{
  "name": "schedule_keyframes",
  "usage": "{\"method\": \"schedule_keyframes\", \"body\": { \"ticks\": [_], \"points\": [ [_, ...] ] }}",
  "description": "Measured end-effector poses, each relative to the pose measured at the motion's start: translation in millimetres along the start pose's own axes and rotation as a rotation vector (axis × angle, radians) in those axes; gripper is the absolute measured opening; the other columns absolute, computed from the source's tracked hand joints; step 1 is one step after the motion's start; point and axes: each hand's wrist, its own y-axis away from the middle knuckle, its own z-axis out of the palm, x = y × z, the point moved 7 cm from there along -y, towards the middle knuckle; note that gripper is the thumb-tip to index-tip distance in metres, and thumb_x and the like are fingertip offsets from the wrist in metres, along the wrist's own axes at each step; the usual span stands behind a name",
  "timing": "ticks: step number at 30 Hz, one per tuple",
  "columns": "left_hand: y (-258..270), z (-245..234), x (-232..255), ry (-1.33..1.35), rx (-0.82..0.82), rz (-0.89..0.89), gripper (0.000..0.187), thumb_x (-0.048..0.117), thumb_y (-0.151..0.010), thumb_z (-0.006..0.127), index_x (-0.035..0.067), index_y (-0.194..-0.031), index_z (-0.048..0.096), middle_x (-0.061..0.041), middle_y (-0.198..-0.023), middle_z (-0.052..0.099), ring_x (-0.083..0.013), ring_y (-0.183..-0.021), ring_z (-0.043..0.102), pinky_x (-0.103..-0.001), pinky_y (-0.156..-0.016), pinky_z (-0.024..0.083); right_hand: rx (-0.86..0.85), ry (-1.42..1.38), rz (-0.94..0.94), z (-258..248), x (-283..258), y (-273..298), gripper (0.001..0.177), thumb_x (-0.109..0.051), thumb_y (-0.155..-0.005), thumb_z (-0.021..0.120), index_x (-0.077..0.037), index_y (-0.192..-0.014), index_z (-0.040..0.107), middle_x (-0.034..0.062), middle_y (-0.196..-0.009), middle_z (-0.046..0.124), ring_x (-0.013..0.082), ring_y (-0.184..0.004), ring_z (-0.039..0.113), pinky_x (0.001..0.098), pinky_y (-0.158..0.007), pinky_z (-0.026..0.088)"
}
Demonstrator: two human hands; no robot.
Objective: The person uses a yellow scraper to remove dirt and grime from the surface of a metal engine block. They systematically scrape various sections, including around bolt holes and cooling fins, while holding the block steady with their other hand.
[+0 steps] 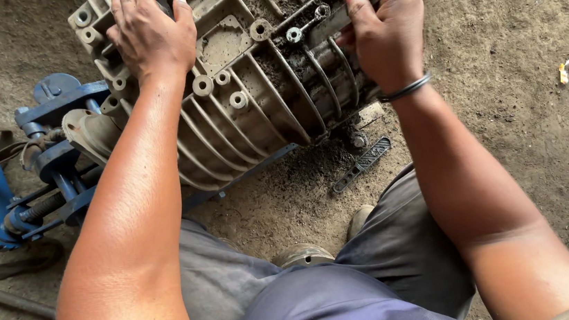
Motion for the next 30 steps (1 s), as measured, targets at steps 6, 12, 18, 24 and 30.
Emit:
{"method": "schedule_keyframes", "body": {
  "ticks": [6,12,18,24,30],
  "points": [
    [-1,5,-2,-0.036,0.001,0.010,0.051,0.041,-0.105,0.057,0.000,-0.136,0.056,-0.023,-0.153,0.046,-0.0350,-0.148,0.033,-0.056,-0.116,0.030,-0.133,-0.220,-0.065,5,0,-2,0.012,-0.005,-0.116,0.058,0.000,-0.110,0.066,0.0086,-0.089,0.072,0.0139,-0.072,0.076,0.0264,-0.063,0.063],
    [-1,5,-1,-0.043,-0.016,-0.028,0.053,0.043,-0.104,0.056,0.002,-0.137,0.055,-0.023,-0.153,0.044,-0.0351,-0.148,0.032,-0.057,-0.116,0.027,-0.222,0.021,-0.284,18,-30,-3,0.009,-0.003,-0.115,0.061,0.000,-0.109,0.067,0.0084,-0.086,0.074,0.0136,-0.070,0.076,0.0250,-0.059,0.063],
    [-2,4,0,-0.042,-0.040,-0.064,0.053,0.043,-0.103,0.055,0.003,-0.138,0.055,-0.022,-0.154,0.044,-0.0332,-0.148,0.032,-0.057,-0.118,0.024,-0.320,-0.230,-0.064,20,-14,-23,0.007,-0.005,-0.114,0.062,0.000,-0.110,0.065,0.0061,-0.086,0.073,0.0124,-0.074,0.074,0.0260,-0.062,0.060],
    [-3,3,0,-0.041,-0.049,-0.085,0.054,0.043,-0.102,0.056,0.003,-0.137,0.055,-0.022,-0.154,0.044,-0.0332,-0.148,0.032,-0.057,-0.118,0.024,-0.397,-0.344,0.042,13,-4,-22,0.010,-0.009,-0.115,0.060,-0.002,-0.110,0.063,0.0046,-0.086,0.073,0.0099,-0.071,0.072,0.0241,-0.060,0.058],
    [-3,3,0,-0.047,-0.048,-0.086,0.054,0.043,-0.101,0.056,0.003,-0.137,0.056,-0.023,-0.153,0.044,-0.0338,-0.147,0.033,-0.057,-0.118,0.024,-0.577,-0.314,-0.026,9,-23,-11,0.011,-0.011,-0.113,0.060,-0.001,-0.110,0.065,0.0052,-0.090,0.075,0.0124,-0.079,0.077,0.0255,-0.065,0.062]
  ]
}}
